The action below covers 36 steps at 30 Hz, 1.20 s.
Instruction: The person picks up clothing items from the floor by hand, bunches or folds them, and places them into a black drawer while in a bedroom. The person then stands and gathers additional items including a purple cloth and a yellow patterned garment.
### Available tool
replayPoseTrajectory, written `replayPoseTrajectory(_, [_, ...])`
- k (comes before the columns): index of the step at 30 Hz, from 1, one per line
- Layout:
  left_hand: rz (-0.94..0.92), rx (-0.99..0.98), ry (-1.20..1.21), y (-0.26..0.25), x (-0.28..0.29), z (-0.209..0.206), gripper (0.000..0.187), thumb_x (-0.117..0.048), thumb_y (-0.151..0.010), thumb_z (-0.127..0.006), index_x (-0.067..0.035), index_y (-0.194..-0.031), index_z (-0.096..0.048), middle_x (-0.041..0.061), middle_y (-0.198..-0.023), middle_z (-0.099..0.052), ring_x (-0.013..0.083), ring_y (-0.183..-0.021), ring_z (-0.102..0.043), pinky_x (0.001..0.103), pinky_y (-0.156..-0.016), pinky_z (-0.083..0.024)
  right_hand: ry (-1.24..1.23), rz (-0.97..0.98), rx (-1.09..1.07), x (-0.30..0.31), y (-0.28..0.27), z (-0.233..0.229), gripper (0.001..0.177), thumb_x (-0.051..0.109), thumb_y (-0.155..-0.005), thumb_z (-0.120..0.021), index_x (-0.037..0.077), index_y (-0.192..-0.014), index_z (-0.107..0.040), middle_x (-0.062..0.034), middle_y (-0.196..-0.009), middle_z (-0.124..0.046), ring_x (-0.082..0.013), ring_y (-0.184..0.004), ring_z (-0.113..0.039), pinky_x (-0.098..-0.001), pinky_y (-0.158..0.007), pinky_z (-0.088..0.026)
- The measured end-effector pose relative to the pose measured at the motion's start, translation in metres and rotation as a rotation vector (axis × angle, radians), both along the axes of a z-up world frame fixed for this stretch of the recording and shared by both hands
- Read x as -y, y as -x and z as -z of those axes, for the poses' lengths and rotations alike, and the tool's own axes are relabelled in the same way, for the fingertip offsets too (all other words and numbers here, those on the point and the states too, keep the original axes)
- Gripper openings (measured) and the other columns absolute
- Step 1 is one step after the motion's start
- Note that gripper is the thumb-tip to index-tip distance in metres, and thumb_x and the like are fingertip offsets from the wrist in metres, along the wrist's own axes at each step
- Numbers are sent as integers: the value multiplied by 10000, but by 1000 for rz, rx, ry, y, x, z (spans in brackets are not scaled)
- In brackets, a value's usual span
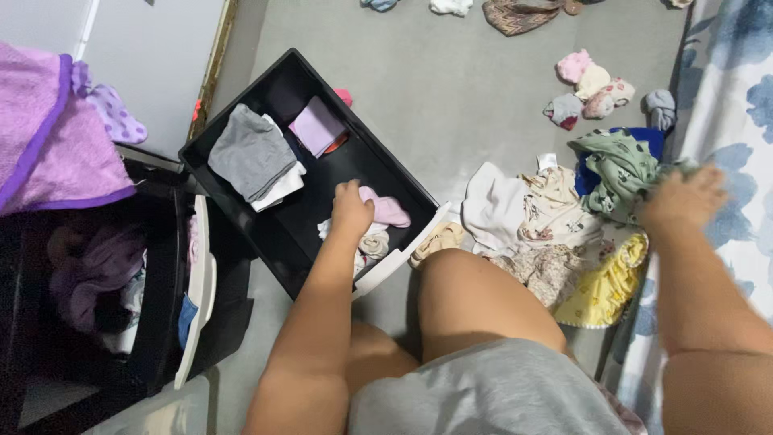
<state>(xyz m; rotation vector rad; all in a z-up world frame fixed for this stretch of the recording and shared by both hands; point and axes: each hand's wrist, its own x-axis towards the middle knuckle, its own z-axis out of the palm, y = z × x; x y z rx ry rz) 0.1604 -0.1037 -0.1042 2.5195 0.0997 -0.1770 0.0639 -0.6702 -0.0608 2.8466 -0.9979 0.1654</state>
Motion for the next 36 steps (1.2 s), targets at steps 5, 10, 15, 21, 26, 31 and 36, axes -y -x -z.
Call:
replayPoseTrajectory(5, [125, 318, 302, 18, 22, -58, 350, -64, -845, -754, -44, -1187, -684, 190, -1202, -644, 357, -1098, -654, 415, -972, -535, -467, -165, -260, 43, -9, -29, 364, 259, -855, -798, -20, -1086, -757, -308, -1008, -774, -401, -915, -699, -441, -826, -517])
replayPoseTrajectory(10, [157, -18, 773, 46, 70, -122, 298, -230, -945, -687, -29, -1165, -694, 109, -1167, -681, 195, -1050, -706, 335, -910, -575, -977, -772, 482, -57, -27, -165, 183, 109, -858, -746, 11, -999, -684, -104, -1043, -635, -196, -942, -599, -292, -876, -477])
replayPoseTrajectory(15, [218, -95, 1377, 63, 65, -182, 375, -331, -1046, -591, -53, -1275, -693, 68, -1288, -680, 168, -1195, -649, 319, -1073, -491, -1314, -1119, 617, -218, -18, -253, 171, 54, -878, -798, 35, -942, -640, -20, -1019, -627, -133, -916, -590, -263, -845, -465])
replayPoseTrajectory(21, [114, -192, 1735, 111, -15, -246, 337, -247, -981, -694, -36, -1243, -709, 76, -1223, -707, 179, -1118, -664, 350, -998, -523, -1150, -1439, 223, -360, 3, -262, 443, 245, -756, -888, 52, -1063, -634, -63, -1058, -639, -208, -966, -615, -375, -822, -531])
replayPoseTrajectory(26, [259, -35, 1182, 143, -84, -254, 245, -134, -937, -723, 8, -1135, -741, 50, -1049, -750, 136, -978, -683, 319, -901, -558, -1937, -1093, 84, -413, -20, -242, 432, 431, -1121, -505, 77, -1358, -574, -24, -1260, -626, -147, -1149, -601, -311, -990, -494])
replayPoseTrajectory(31, [285, -66, 922, 179, -127, -292, 245, -203, -983, -733, -41, -1166, -742, 19, -1031, -733, 99, -941, -624, 287, -868, -538, -2149, -918, -159, -455, -29, -246, 382, 327, -1079, -514, 54, -1331, -604, -92, -1326, -648, -221, -1206, -634, -396, -1064, -498])
replayPoseTrajectory(36, [-59, 158, 1150, 201, -182, -323, 329, -203, -976, -712, -28, -1254, -698, 24, -1128, -743, 125, -994, -670, 300, -879, -553, -2414, -1031, 248, -441, -55, -286, 430, 309, -1160, -453, 78, -1513, -537, -69, -1492, -582, -213, -1352, -557, -381, -1250, -449])
